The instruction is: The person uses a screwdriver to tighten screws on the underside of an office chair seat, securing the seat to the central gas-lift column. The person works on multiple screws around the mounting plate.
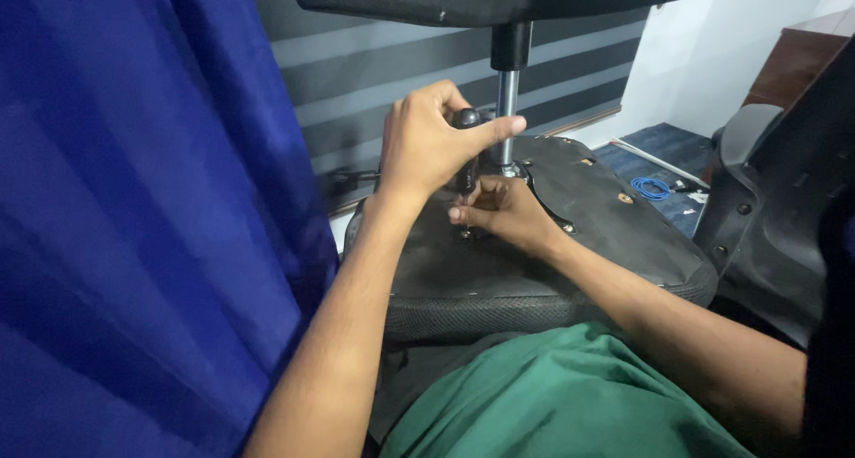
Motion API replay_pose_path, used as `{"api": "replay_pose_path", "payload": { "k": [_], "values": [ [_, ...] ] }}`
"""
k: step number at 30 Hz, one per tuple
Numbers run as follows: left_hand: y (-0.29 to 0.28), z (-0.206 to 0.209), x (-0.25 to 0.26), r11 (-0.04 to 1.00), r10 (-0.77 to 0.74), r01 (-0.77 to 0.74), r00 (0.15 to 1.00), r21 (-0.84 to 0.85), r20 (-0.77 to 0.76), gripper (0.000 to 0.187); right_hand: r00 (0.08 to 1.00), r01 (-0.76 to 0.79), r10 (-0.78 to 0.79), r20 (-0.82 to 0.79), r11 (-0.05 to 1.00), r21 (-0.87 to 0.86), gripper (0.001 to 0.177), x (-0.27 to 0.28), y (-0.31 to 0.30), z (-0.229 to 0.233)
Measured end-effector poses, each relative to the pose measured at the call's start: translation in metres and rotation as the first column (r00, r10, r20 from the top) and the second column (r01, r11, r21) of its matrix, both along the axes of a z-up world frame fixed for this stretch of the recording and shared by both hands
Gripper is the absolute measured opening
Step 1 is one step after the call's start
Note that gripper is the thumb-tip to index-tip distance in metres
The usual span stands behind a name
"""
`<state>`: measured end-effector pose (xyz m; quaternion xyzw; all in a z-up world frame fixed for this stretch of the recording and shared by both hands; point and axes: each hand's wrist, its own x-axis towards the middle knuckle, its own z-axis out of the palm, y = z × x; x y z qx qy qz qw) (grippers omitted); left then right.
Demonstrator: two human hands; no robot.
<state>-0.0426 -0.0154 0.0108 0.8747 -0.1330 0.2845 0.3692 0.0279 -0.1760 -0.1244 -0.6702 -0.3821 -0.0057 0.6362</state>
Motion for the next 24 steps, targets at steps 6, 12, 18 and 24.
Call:
{"api": "replay_pose_path", "payload": {
  "k": [6,12,18,24],
  "values": [
    [0.002,-0.013,0.019,0.85,-0.479,0.522,0.825,-0.078,0.301,0.047,0.998,0.037,-0.038,-0.057,0.999,-0.022,0.009,0.012,-0.004,-0.003],
    [-0.004,-0.011,0.025,0.827,-0.488,0.52,0.852,-0.211,0.189,0.048,0.995,0.065,-0.067,-0.079,0.998,-0.029,0.006,0.003,-0.004,0.003],
    [-0.001,0.0,0.003,0.998,-0.049,0.045,0.995,-0.049,-0.083,0.06,0.993,0.11,-0.109,-0.036,0.994,0.015,0.012,-0.004,0.0,0.004],
    [0.002,-0.02,0.029,0.834,-0.485,0.527,0.842,-0.162,0.236,0.045,0.994,0.111,-0.111,0.017,0.993,-0.025,0.008,0.007,-0.002,-0.001]
  ]
}}
